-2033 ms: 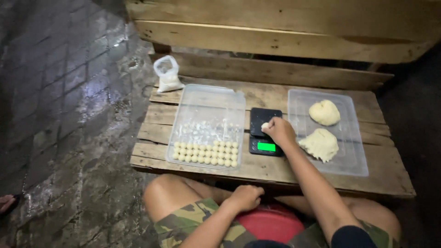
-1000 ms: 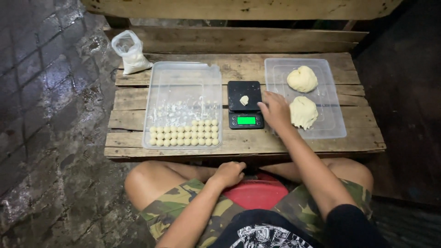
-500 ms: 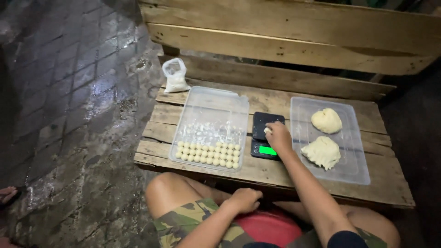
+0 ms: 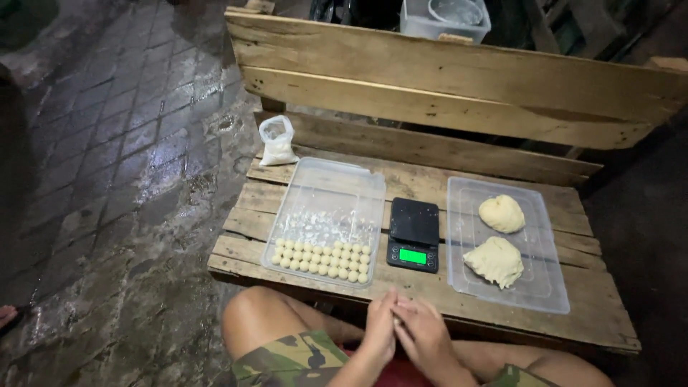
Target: The person portions dough into small balls by hand, weighs each piece on a digital scale, and places the finished balls into a plastic tray. The process is repeated continuously with a large lump of dough.
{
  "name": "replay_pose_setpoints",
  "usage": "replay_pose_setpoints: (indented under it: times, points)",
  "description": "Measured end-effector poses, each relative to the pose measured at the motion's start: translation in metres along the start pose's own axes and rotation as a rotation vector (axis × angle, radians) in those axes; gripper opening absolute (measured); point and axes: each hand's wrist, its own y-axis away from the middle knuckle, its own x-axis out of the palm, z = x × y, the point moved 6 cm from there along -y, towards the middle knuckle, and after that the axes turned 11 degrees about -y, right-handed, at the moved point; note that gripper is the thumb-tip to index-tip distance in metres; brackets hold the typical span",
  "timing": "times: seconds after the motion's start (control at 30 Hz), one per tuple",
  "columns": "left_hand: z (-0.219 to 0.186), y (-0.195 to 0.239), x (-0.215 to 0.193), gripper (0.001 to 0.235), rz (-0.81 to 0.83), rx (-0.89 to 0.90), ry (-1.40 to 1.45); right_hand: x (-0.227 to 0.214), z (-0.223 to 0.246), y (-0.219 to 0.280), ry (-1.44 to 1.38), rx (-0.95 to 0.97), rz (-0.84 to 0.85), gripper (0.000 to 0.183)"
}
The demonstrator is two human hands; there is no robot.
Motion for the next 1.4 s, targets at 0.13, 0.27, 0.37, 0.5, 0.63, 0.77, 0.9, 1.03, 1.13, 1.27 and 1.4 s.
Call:
replay_pose_setpoints:
  times: [0.13,0.27,0.37,0.5,0.63,0.77,0.9,1.03,1.13,1.27,1.4]
  points:
    - [-0.022,0.022,0.012,0.028,0.017,0.092,-0.026,-0.019,0.032,0.002,0.035,0.085,-0.072,0.05]
    - [0.022,0.032,0.034,0.054,0.218,-0.017,0.072,-0.04,0.058,-0.019,0.082,0.219,-0.268,0.076]
    - [-0.001,0.078,0.052,0.063,0.317,0.03,-0.165,-0.042,0.062,-0.019,-0.005,0.093,-0.274,0.099]
    - [-0.123,0.177,0.084,0.068,0.679,0.368,-0.755,-0.075,0.106,-0.047,-0.279,-0.173,-0.527,0.083]
    - [-0.112,0.159,0.096,0.091,0.884,0.342,-0.034,-0.075,0.098,-0.046,-0.195,-0.158,-0.522,0.081]
    - [-0.149,0.204,0.103,0.061,0.471,0.412,-0.522,-0.072,0.09,-0.04,-0.022,-0.076,-0.486,0.077]
    - [-0.102,0.162,0.101,0.079,0.902,0.454,0.563,-0.065,0.082,-0.045,0.158,0.0,-0.448,0.074]
    - [-0.098,0.133,0.093,0.095,0.784,0.483,0.016,-0.036,0.089,-0.049,0.278,0.054,-0.416,0.072]
    - [-0.127,0.185,0.092,0.059,0.327,0.292,-0.8,-0.032,0.08,-0.048,0.394,0.116,-0.396,0.07]
    - [-0.134,0.174,0.106,0.089,0.788,0.465,0.393,-0.011,0.079,-0.051,0.571,0.195,-0.348,0.068]
    - [-0.066,0.147,0.085,0.056,0.418,0.116,0.285,-0.027,0.055,-0.036,0.731,0.281,-0.297,0.066]
